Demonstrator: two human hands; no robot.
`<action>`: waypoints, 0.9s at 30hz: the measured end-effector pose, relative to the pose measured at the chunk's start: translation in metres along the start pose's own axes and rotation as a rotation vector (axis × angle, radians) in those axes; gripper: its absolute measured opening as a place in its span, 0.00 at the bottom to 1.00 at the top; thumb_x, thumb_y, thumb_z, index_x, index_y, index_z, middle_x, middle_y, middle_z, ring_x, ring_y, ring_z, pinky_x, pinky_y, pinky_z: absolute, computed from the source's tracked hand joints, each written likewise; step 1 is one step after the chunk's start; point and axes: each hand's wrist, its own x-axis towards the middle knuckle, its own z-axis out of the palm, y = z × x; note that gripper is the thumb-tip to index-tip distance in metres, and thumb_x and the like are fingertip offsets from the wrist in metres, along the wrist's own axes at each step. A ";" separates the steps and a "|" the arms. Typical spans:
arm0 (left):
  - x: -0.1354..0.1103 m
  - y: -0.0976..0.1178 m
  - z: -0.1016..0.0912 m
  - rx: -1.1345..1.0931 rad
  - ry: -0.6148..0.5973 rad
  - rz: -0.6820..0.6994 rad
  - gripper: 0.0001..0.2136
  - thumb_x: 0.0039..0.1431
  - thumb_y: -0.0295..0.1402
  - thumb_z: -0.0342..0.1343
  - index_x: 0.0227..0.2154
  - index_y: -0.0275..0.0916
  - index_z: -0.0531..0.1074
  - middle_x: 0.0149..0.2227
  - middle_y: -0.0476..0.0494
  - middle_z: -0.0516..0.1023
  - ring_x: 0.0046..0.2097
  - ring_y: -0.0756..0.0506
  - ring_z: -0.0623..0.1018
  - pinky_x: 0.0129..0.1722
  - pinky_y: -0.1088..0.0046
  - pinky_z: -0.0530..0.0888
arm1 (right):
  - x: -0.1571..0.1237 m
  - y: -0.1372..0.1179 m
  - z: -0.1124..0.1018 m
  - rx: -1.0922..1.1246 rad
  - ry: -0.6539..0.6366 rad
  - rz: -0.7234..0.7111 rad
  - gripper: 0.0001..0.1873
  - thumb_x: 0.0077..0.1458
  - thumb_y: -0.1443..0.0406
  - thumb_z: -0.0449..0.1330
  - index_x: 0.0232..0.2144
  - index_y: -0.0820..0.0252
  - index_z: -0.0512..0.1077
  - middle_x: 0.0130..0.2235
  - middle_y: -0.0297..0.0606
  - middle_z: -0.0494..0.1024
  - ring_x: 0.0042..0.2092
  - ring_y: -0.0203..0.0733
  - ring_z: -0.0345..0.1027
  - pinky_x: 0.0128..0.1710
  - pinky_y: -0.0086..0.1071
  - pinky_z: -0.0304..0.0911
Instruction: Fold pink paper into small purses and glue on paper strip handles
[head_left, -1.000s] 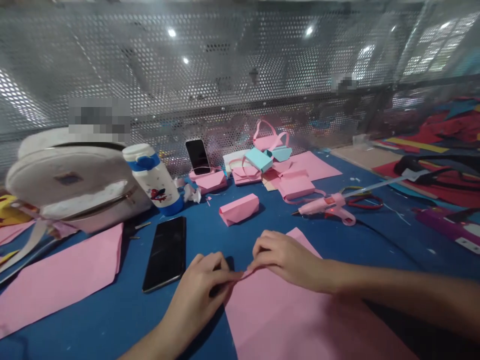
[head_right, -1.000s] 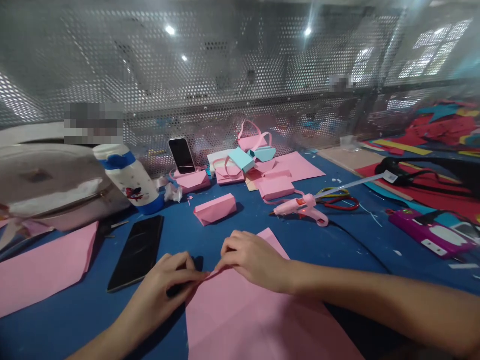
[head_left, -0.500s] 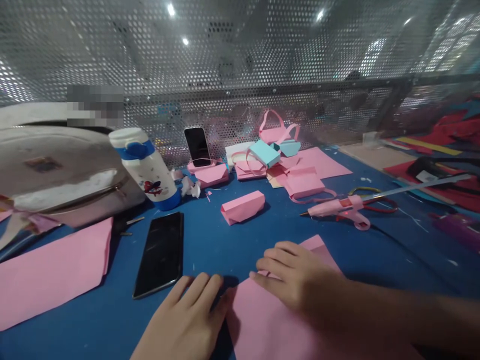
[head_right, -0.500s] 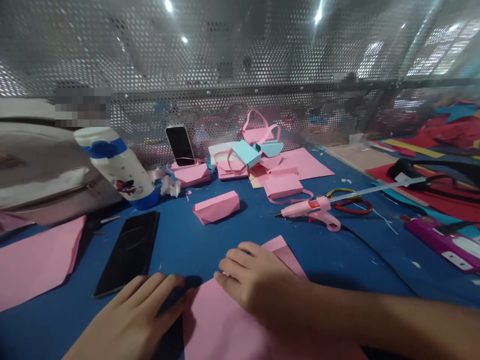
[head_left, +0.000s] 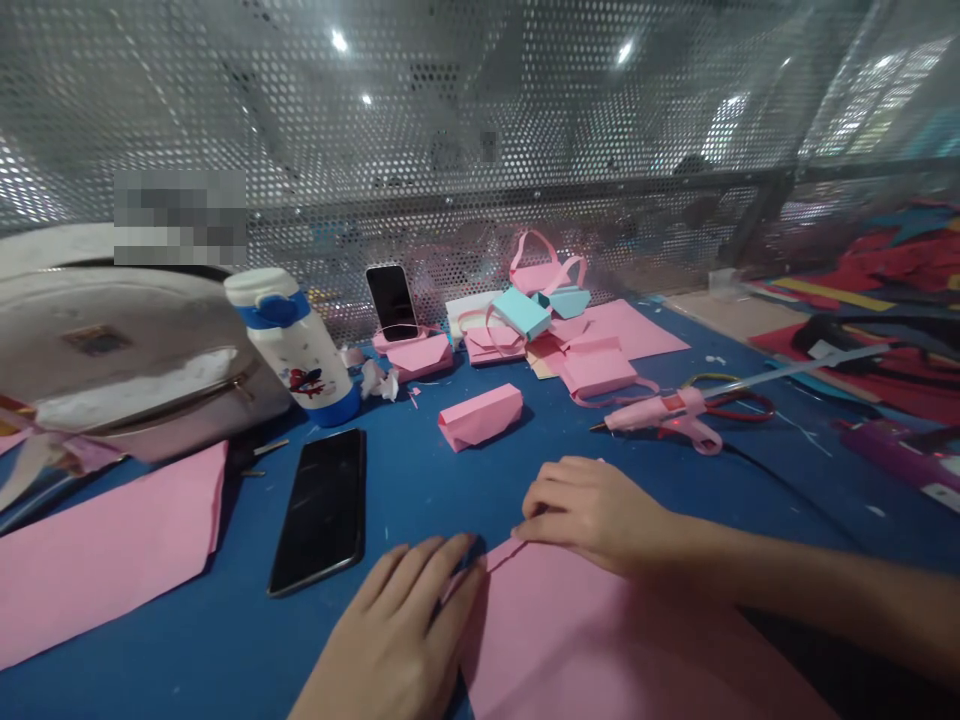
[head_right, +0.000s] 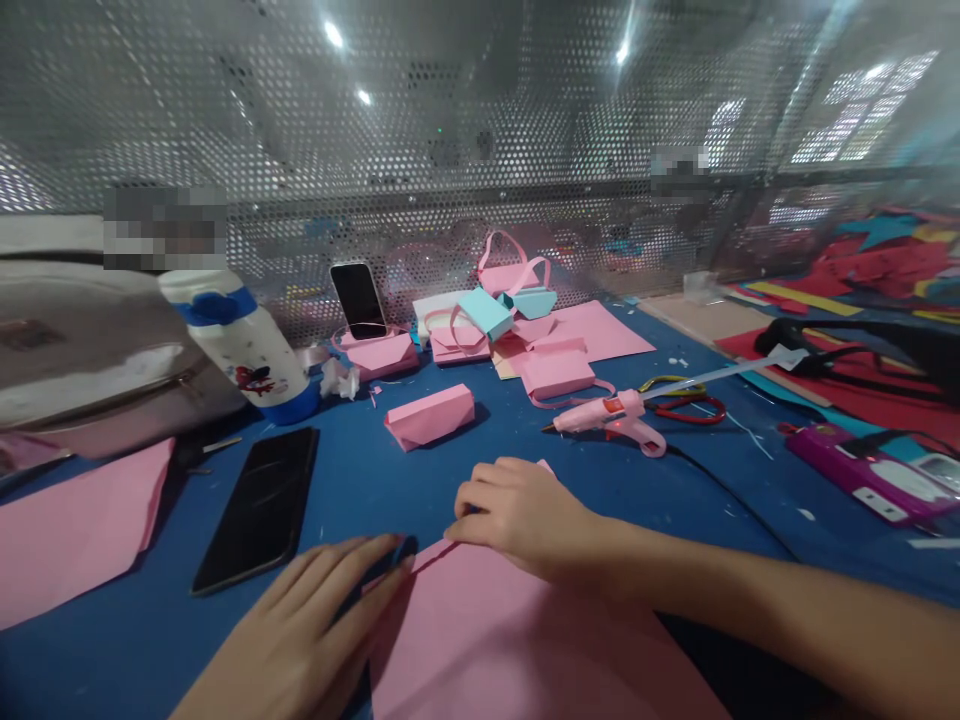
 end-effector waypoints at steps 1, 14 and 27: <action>0.000 0.003 0.002 0.013 0.015 0.031 0.18 0.67 0.28 0.43 0.53 0.41 0.74 0.54 0.45 0.77 0.50 0.43 0.76 0.48 0.66 0.72 | 0.000 -0.001 0.003 -0.036 0.020 -0.028 0.11 0.67 0.70 0.54 0.41 0.56 0.76 0.38 0.33 0.78 0.39 0.39 0.62 0.35 0.34 0.50; 0.003 0.001 0.009 -0.008 0.012 0.189 0.19 0.66 0.29 0.46 0.56 0.32 0.70 0.57 0.41 0.74 0.57 0.43 0.76 0.56 0.67 0.72 | 0.001 -0.011 -0.026 -0.136 -0.233 0.047 0.05 0.58 0.66 0.61 0.37 0.60 0.75 0.37 0.39 0.75 0.38 0.45 0.61 0.34 0.38 0.50; -0.002 0.001 0.015 -0.035 0.014 0.193 0.20 0.66 0.28 0.45 0.58 0.31 0.68 0.59 0.39 0.72 0.59 0.42 0.73 0.62 0.64 0.66 | -0.008 -0.005 -0.041 -0.362 -0.322 0.065 0.01 0.54 0.69 0.65 0.31 0.61 0.76 0.32 0.40 0.75 0.36 0.45 0.63 0.29 0.38 0.48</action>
